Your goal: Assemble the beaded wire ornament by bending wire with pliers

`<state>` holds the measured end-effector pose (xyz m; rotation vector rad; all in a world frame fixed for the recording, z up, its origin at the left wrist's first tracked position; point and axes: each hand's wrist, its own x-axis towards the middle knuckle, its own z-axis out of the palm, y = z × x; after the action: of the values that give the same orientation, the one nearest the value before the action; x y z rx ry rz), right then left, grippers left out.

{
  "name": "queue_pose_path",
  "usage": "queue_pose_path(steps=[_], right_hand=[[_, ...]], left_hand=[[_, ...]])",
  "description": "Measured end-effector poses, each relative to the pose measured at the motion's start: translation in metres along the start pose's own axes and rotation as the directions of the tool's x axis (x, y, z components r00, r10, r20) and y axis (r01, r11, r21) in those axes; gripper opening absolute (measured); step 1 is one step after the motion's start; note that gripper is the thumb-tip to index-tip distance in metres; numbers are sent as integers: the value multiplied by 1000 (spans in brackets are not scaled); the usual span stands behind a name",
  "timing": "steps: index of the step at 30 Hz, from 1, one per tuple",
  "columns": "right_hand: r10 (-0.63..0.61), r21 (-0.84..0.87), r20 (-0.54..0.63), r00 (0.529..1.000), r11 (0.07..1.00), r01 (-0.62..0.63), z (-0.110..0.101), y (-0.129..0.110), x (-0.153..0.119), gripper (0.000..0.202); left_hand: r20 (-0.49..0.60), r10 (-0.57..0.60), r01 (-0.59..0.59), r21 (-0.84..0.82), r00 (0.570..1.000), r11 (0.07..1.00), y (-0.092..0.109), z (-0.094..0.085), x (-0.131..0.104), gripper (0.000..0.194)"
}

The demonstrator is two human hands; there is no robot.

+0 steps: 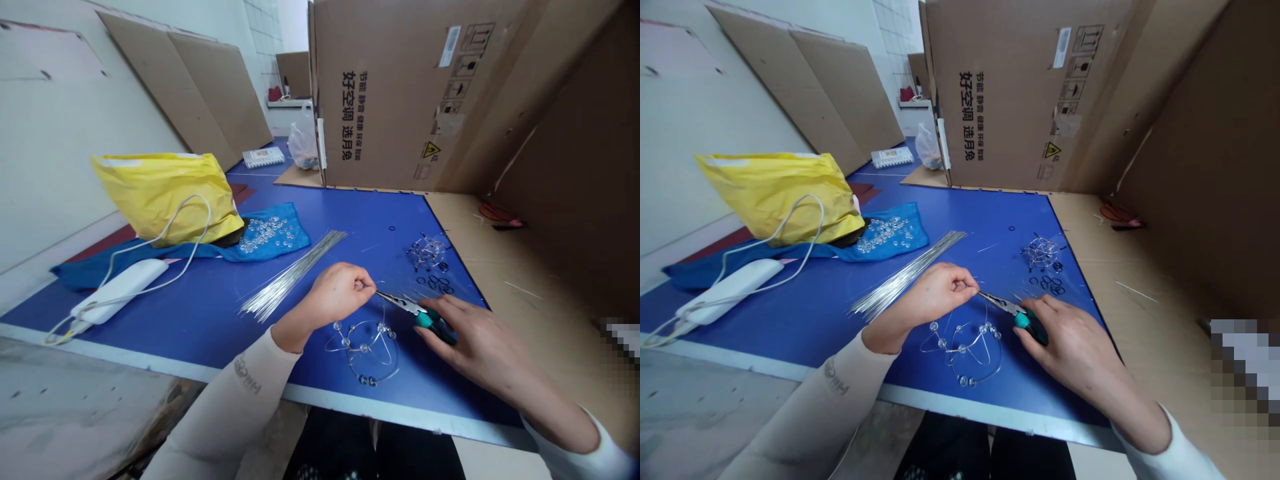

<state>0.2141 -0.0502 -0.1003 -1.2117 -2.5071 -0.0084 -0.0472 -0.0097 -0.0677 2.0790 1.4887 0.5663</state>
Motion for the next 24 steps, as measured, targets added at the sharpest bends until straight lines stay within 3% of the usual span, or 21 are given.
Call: queue_pose_path(steps=[14,24], right_hand=[[-24,-48,-20,1000,999,23,1,1,-2,28],[-81,-157,-1,997,984,80,0,-1,-5,30]], left_hand=[[49,0,-1,13,999,1000,0,-2,0,19],[91,60,-65,57,994,996,-3,-2,1,19]])
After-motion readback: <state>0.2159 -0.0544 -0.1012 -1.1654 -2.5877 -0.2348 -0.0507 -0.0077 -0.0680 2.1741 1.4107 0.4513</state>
